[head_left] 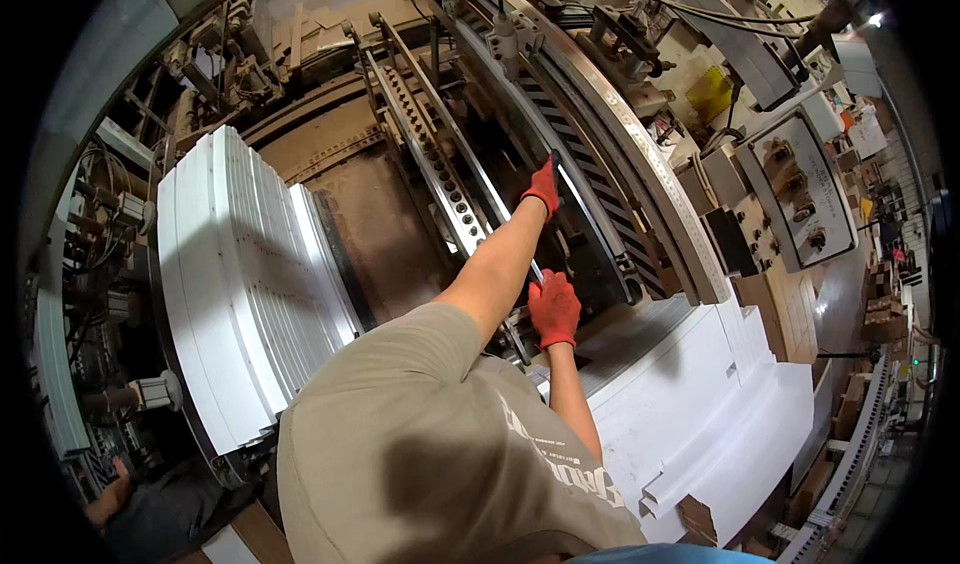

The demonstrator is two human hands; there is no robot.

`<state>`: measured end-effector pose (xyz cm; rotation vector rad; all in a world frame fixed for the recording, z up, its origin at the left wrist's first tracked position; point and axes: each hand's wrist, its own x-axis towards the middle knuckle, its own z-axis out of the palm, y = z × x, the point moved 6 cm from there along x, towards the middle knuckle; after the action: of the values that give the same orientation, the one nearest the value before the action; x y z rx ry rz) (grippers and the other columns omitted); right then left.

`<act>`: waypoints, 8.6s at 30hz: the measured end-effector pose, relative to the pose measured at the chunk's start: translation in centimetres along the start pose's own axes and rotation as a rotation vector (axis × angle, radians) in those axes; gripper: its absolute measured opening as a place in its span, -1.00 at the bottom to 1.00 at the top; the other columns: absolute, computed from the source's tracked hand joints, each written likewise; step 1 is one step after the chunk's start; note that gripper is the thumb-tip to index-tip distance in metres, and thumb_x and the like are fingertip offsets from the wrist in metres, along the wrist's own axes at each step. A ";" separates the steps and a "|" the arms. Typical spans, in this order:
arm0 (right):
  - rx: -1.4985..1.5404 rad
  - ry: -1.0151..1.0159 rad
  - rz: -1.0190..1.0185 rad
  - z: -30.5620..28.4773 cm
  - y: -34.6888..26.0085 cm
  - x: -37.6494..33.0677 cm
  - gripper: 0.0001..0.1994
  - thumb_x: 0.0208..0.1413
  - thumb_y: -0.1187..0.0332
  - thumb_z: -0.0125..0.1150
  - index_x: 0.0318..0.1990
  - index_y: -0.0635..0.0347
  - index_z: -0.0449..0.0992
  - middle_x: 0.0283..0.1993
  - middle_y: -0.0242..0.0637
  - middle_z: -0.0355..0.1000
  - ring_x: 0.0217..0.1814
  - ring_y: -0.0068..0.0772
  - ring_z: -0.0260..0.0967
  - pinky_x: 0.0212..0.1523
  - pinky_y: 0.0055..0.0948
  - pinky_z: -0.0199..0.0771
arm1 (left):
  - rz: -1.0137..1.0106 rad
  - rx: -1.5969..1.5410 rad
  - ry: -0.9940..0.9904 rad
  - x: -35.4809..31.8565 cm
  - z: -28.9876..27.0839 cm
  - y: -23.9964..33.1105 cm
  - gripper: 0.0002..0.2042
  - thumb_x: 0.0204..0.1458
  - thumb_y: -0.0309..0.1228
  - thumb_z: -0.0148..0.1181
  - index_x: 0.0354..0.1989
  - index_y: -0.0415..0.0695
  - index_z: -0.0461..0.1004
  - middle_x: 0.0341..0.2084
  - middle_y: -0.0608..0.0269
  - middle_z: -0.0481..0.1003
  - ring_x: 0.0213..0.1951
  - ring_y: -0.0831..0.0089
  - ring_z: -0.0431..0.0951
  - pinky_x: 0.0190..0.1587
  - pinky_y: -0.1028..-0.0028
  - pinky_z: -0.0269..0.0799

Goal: The person takes long white slats from a stack and feeds them one by one into an industrial wood-processing machine, then places the processed slats onto another stack.

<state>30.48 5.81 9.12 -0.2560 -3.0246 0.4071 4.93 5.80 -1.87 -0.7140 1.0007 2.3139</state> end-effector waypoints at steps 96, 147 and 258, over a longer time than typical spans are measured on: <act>-0.429 0.210 -0.677 1.6 -0.3 -6.1 -0.63 0.15 0.17 0.08 0.05 0.15 0.38 0.05 -0.15 0.35 0.11 -0.16 0.28 0.14 -0.12 0.28 | 0.584 0.888 0.997 -45.3 -36.3 8.7 -0.31 -0.16 -0.27 0.21 0.21 -0.16 0.16 -0.23 -0.20 0.50 -0.18 -0.10 0.52 -0.15 0.12 0.45; 0.940 -0.841 0.462 -12.0 6.7 -32.7 -0.86 0.07 0.47 0.16 -0.21 0.21 0.50 -0.29 -0.44 0.42 -0.23 -0.62 0.33 -0.13 -0.52 0.34 | -0.512 0.718 -0.380 -55.1 -46.9 -5.9 -0.52 0.02 -0.55 -0.03 0.19 -0.26 0.29 0.08 0.18 0.40 0.13 0.42 0.32 0.19 0.48 0.19; 1.867 1.383 0.118 -22.9 17.3 -21.4 -0.46 0.18 -0.06 0.01 0.09 0.22 0.23 0.06 0.00 0.36 0.00 -0.03 0.36 0.14 -0.08 0.32 | 1.863 1.749 -0.641 -37.4 0.7 6.8 -0.59 -0.25 -0.57 0.18 -0.13 0.03 0.46 -0.27 0.27 0.47 -0.20 0.24 0.44 -0.09 0.26 0.34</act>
<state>56.49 24.36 25.28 -0.2826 -0.6191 1.6993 27.67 -6.85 25.84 2.1074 2.8965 0.8204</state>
